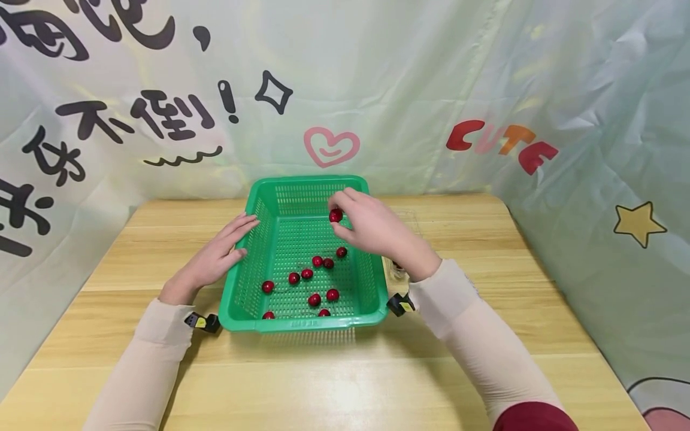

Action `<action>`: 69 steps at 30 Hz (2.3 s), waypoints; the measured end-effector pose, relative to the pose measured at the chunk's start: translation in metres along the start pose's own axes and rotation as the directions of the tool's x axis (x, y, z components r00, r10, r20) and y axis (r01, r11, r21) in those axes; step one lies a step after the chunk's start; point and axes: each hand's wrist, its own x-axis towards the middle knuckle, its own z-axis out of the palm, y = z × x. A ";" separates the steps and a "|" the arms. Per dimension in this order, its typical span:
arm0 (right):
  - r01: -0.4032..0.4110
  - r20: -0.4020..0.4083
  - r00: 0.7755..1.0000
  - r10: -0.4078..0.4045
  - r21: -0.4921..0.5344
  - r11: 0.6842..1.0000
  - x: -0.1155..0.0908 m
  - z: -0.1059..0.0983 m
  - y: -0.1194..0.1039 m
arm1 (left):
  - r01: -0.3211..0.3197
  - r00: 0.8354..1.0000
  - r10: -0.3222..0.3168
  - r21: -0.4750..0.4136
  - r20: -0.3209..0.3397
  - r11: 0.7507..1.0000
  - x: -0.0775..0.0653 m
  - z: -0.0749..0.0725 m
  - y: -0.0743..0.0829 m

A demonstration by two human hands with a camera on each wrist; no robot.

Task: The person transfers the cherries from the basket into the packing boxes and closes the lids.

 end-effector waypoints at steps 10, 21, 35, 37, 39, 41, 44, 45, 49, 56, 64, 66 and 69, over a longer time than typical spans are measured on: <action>-0.050 -0.021 0.998 0.051 0.022 0.998 -0.021 -0.003 0.012 | -0.006 1.000 0.006 0.002 -0.006 1.000 0.001 0.000 0.000; -0.031 -0.083 0.996 0.029 -0.032 0.999 -0.046 0.004 0.031 | -0.009 1.000 0.009 -0.003 -0.008 1.000 0.001 0.001 -0.001; 0.021 -0.212 0.976 -0.058 -0.173 0.985 -0.069 0.019 0.052 | 0.002 1.000 -0.002 0.004 -0.007 1.000 0.000 0.001 0.001; 0.036 -0.228 0.970 -0.080 -0.191 0.981 -0.071 0.021 0.056 | 0.002 1.000 -0.002 0.003 -0.006 1.000 0.000 0.001 0.001; 0.048 -0.243 0.965 -0.099 -0.208 0.977 -0.074 0.024 0.060 | 0.003 1.000 -0.003 0.002 -0.006 1.000 0.000 0.001 0.001; 0.049 -0.252 0.962 -0.106 -0.222 0.974 -0.076 0.026 0.063 | 0.005 1.000 -0.005 0.001 -0.004 1.000 0.000 0.001 0.001; 0.031 -0.267 0.959 -0.098 -0.244 0.969 -0.081 0.029 0.067 | 0.007 1.000 -0.007 0.001 -0.001 1.000 0.000 0.001 0.001; 0.022 -0.269 0.959 -0.092 -0.253 0.967 -0.082 0.030 0.068 | 0.007 1.000 -0.007 0.001 -0.001 1.000 0.000 0.001 0.001; -0.013 -0.273 0.960 -0.067 -0.280 0.960 -0.088 0.036 0.072 | 0.007 1.000 -0.007 0.002 0.000 1.000 0.000 0.000 0.001; -0.039 -0.300 0.953 -0.048 -0.276 0.960 -0.098 0.045 0.080 | 0.007 1.000 -0.007 0.003 0.003 1.000 0.000 0.000 0.001; -0.111 -0.311 0.950 0.032 -0.239 0.965 -0.109 0.052 0.091 | 0.008 1.000 -0.008 0.008 0.003 1.000 0.000 0.000 0.001; -0.131 -0.303 0.951 0.058 -0.227 0.965 -0.111 0.052 0.093 | 0.008 1.000 -0.008 0.007 0.000 1.000 0.000 0.000 0.002; -0.154 -0.270 0.958 0.094 -0.210 0.966 -0.114 0.052 0.095 | 0.009 1.000 -0.009 0.009 0.000 1.000 0.000 0.000 0.003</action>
